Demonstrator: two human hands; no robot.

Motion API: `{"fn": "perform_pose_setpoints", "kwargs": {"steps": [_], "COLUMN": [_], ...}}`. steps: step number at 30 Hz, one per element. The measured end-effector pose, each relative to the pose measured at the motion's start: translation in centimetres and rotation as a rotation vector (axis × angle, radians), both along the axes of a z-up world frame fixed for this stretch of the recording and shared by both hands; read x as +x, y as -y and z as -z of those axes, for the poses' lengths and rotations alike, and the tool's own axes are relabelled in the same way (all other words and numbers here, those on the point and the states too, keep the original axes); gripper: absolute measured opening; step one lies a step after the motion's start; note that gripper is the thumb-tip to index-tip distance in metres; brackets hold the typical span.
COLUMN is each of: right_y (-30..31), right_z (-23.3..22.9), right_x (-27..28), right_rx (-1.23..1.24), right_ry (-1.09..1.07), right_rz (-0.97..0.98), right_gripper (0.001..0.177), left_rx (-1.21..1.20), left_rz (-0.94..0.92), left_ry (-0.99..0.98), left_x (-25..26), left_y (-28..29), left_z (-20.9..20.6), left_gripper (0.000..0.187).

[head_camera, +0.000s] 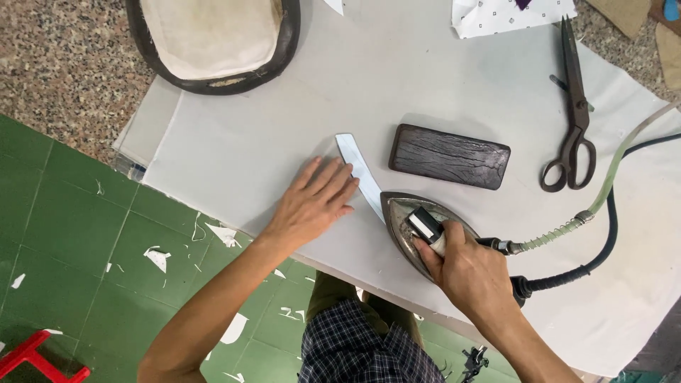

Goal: The person irons a long, light-blue fabric strip on a white work surface using a steam iron. They repeatedly reposition the strip and use a black rectangular block to press down sections while ironing. Scissors and other fabric pieces are visible nearby.

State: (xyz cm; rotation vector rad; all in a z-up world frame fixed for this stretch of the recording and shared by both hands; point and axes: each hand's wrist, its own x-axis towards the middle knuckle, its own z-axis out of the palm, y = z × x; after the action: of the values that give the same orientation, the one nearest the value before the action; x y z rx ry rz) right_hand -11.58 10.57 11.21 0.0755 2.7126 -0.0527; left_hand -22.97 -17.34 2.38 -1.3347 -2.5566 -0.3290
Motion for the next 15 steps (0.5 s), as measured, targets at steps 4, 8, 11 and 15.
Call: {"fn": "perform_pose_setpoints", "kwargs": {"steps": [4, 8, 11, 15], "right_y": [0.0, 0.0, -0.1, 0.3], "right_z": [0.0, -0.3, -0.3, 0.0], "right_x": [-0.1, -0.1, -0.2, -0.5], "right_rx": [-0.025, -0.070, -0.082, -0.057], "right_ry": [0.012, 0.001, -0.024, 0.012], "right_rz": [0.006, 0.002, -0.017, 0.016], "right_gripper": [0.055, 0.055, 0.059, 0.053], "left_rx": [-0.144, -0.061, -0.029, -0.061], "left_rz": [-0.031, -0.041, -0.049, -0.049], "left_ry": [0.163, 0.265, 0.270, 0.348], "left_x": [1.3, 1.4, 1.2, 1.1], "left_y": [-0.7, -0.8, -0.8, -0.8], "left_z": [1.0, 0.8, 0.5, 0.7], "left_gripper": [0.066, 0.067, 0.059, 0.060]}}
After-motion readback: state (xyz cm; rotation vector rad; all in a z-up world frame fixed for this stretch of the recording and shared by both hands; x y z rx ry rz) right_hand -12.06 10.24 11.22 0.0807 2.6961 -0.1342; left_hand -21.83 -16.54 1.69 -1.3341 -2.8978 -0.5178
